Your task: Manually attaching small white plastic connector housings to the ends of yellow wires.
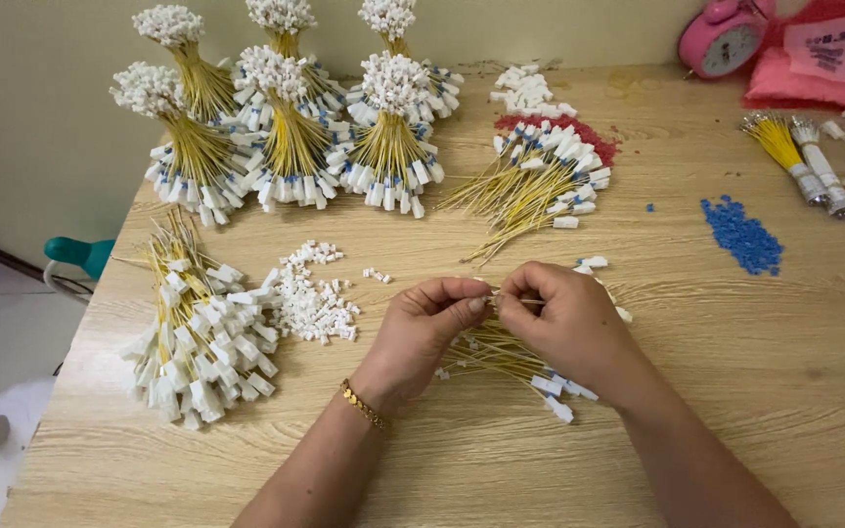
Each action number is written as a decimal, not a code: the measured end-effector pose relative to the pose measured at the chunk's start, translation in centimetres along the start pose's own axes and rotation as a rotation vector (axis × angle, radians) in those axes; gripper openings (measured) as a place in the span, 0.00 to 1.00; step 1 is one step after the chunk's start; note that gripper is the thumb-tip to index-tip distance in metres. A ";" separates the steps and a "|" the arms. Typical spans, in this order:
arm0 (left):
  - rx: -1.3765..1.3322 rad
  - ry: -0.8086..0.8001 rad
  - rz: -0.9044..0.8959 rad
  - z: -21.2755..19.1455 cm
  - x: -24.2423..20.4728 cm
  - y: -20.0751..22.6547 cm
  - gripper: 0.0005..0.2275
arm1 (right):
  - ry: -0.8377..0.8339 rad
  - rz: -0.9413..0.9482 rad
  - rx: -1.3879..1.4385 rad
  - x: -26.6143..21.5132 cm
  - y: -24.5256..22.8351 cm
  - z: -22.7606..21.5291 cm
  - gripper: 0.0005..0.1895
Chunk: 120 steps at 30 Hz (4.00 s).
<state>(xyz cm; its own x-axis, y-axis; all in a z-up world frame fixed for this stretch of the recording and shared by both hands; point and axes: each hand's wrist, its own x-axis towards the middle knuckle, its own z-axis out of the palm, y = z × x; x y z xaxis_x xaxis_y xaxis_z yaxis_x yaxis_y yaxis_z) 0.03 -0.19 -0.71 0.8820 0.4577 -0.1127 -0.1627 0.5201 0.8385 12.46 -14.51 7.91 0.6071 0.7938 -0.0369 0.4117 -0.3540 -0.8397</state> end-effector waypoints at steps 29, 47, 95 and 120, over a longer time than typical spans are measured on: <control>1.234 0.121 0.589 0.3 -0.5 1.4 0.06 | 0.238 -0.016 -0.637 7.8 5.8 -5.4 0.14; 1.241 0.360 0.804 2.8 -2.4 5.6 0.15 | 0.406 -0.639 -0.505 1.0 -0.1 -6.6 0.08; 0.250 0.043 0.136 0.2 -0.5 0.9 0.09 | -0.027 -0.144 0.113 1.4 1.6 0.7 0.09; 0.520 0.150 0.398 0.9 -1.4 0.2 0.06 | -0.043 -0.108 0.061 0.9 1.0 0.6 0.06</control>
<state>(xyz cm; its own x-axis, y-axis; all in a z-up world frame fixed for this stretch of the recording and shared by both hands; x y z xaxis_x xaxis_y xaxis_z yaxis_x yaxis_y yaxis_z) -0.89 -1.38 0.07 0.7213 0.6578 0.2170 -0.1955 -0.1073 0.9748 13.02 -13.87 6.68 0.5309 0.8468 0.0332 0.4301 -0.2355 -0.8715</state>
